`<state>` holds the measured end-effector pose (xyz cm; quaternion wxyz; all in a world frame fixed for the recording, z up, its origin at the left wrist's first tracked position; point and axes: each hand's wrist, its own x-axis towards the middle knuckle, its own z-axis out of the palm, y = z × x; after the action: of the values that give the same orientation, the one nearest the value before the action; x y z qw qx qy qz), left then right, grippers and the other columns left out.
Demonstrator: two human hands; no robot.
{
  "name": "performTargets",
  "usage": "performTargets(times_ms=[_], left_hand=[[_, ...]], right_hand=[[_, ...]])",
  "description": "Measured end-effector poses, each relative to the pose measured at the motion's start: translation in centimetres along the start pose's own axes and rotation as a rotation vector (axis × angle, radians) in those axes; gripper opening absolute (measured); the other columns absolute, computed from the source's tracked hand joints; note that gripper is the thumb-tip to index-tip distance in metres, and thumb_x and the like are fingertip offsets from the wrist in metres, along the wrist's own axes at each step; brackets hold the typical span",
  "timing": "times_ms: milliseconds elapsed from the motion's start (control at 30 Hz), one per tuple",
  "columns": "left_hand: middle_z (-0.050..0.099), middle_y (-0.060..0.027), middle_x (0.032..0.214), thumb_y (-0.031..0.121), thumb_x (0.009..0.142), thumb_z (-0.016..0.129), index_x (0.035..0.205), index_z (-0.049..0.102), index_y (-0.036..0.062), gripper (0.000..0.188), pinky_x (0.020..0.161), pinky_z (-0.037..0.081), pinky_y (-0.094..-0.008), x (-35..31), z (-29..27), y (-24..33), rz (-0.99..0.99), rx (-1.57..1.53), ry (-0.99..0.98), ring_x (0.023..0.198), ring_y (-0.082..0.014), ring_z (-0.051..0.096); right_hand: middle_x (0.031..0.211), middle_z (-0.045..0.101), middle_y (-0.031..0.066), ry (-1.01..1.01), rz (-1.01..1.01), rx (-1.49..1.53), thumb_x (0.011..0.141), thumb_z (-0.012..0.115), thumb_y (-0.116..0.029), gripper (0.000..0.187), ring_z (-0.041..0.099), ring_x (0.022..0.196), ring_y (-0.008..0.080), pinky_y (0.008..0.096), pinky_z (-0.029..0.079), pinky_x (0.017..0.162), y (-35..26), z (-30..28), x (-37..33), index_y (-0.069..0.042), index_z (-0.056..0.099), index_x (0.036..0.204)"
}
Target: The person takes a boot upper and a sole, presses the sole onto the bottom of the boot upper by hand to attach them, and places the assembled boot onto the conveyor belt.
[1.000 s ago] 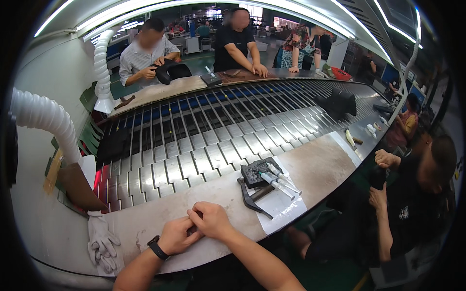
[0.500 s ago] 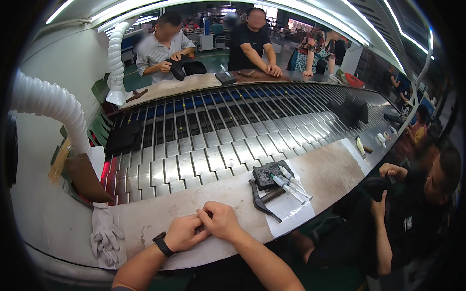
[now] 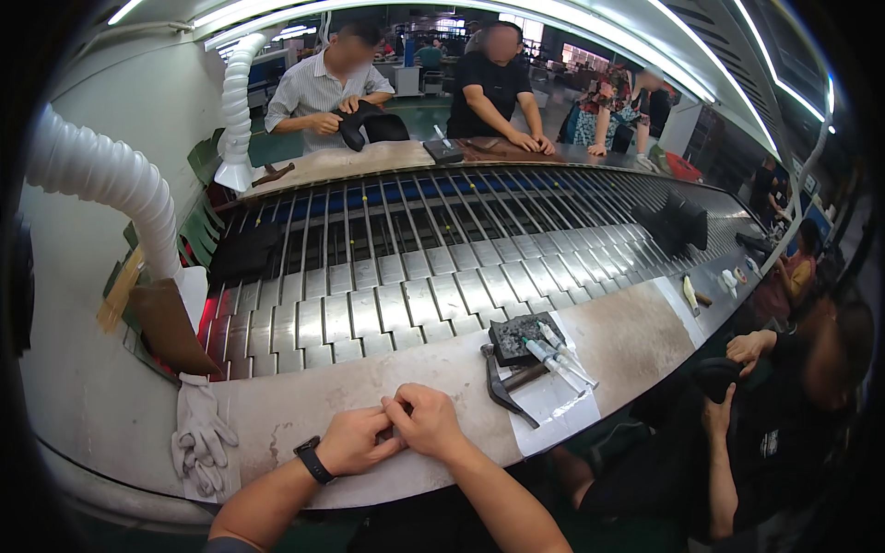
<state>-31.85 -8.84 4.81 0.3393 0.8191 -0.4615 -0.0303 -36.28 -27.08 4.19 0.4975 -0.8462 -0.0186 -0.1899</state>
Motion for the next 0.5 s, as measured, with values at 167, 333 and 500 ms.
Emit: performTargets(times_ms=[167,333,500], left_hand=[[0.071,-0.0079,0.087,0.034,0.093,0.080,0.102,0.070,0.0058,0.031,0.068,0.057,-0.0456,0.1,-0.5,0.2,0.024,-0.020,-0.012,0.078,-0.0326,0.071],[0.072,-0.0083,0.089,0.049,0.095,0.080,0.106,0.072,0.0063,0.044,0.070,0.058,-0.0443,-0.2,-1.2,0.3,0.018,-0.016,-0.077,0.079,-0.0322,0.072],[0.072,-0.0086,0.089,0.054,0.095,0.079,0.107,0.072,0.0067,0.049,0.070,0.058,-0.0439,-0.4,-1.1,-0.1,0.010,0.005,-0.081,0.080,-0.0321,0.072]], right_hand=[[0.069,0.067,0.0146,0.009,-0.021,-0.004,0.098,0.077,-0.021,0.028,0.065,0.059,0.0255,0.0387,0.050,0.057,0.3,-0.1,0.0,-0.001,0.070,0.079],[0.066,0.067,0.0133,0.010,-0.023,0.018,0.098,0.077,-0.020,0.028,0.064,0.056,0.0196,0.0358,0.050,0.055,0.1,0.2,-0.1,0.000,0.070,0.079],[0.067,0.068,0.0133,0.002,-0.043,-0.022,0.097,0.078,-0.020,0.027,0.065,0.057,0.0207,0.0358,0.051,0.056,0.4,0.6,0.0,-0.001,0.070,0.080]])
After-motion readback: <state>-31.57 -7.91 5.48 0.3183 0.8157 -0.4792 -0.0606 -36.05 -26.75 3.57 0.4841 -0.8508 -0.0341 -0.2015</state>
